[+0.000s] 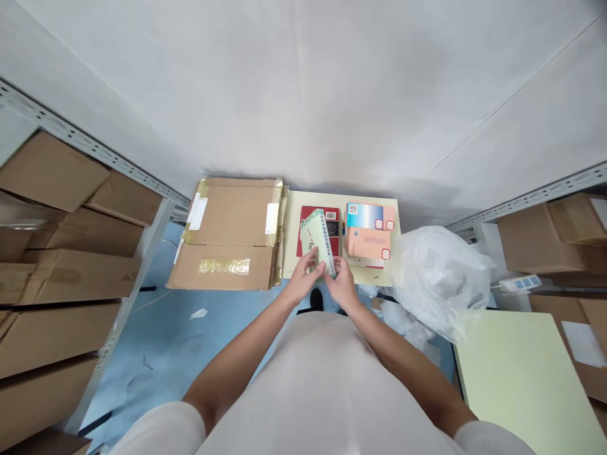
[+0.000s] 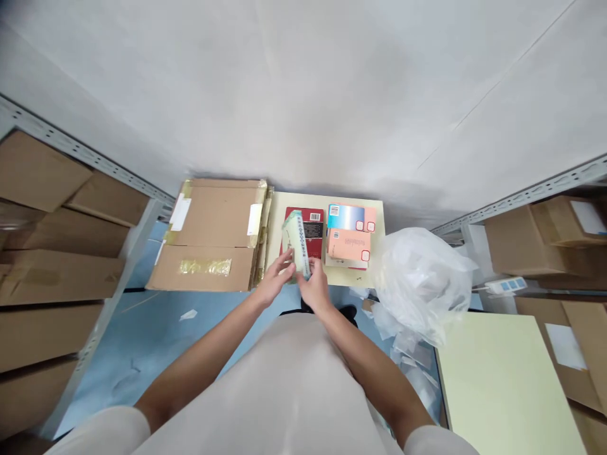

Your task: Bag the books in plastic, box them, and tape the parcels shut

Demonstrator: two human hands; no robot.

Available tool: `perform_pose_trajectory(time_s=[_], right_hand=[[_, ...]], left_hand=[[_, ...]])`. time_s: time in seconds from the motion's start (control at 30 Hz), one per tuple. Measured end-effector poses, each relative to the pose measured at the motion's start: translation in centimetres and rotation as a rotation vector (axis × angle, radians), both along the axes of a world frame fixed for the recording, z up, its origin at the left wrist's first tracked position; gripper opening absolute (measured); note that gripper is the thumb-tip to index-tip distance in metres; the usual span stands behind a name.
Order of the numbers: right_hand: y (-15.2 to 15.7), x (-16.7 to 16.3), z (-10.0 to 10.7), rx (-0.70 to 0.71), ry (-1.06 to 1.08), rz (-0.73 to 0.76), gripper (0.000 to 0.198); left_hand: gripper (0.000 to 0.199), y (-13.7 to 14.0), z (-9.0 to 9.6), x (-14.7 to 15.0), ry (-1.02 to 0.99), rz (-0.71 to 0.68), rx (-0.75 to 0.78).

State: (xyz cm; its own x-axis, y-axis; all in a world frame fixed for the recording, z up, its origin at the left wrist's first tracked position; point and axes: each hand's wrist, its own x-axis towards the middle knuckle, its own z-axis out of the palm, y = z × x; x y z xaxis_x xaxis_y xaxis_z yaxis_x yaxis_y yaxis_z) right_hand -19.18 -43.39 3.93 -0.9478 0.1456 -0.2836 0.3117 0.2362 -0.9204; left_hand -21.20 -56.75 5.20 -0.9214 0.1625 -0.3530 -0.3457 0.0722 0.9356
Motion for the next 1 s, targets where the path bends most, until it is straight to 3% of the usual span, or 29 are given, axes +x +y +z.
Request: perform_pose_trajectory(time_s=[0.1,0.2,0.3,0.37,0.5,0.6,0.67,0.73,0.83,1.0], right_hand=[[-0.2,1.3,3.0,0.246,0.189,0.137,0.037],[-0.2,2.4,5.0,0.421,0.353,0.288,0.051],[0.5,3.0,5.9,0.512,0.390,0.388,0.057],[1.5,3.3,6.0,0.491,0.396,0.399,0.053],[5.2,3.7,5.9,0.420,0.394,0.285,0.040],[9.6,4.1,5.6,0.440,0.301,-0.056,0.050],[12.8,4.7,5.7,0.296,0.211,-0.295,0.073],[15.7,5.8,6.0,0.006,0.106,-0.403,0.085],[19.0,8.2,6.8,-0.337,0.000,-0.418,0.069],[22.8,14.1,7.6,-0.384,0.037,-0.698,0.049]], left_hand=[[0.074,0.8,1.7,0.9,0.051,0.091,0.181],[0.072,1.0,2.5,1.1,0.056,0.147,0.251],[0.067,0.8,3.0,0.7,0.002,0.100,0.267],[0.062,0.8,3.1,0.6,-0.054,0.039,0.313],[0.061,1.0,2.9,0.9,-0.163,-0.072,0.379],[0.067,1.8,2.8,1.5,-0.236,-0.175,0.406],[0.070,2.8,2.8,1.8,-0.287,-0.246,0.454],[0.070,4.4,3.0,2.2,-0.343,-0.318,0.500],[0.069,7.8,3.4,2.9,-0.417,-0.420,0.514],[0.070,14.4,4.5,5.1,-0.463,-0.615,0.448]])
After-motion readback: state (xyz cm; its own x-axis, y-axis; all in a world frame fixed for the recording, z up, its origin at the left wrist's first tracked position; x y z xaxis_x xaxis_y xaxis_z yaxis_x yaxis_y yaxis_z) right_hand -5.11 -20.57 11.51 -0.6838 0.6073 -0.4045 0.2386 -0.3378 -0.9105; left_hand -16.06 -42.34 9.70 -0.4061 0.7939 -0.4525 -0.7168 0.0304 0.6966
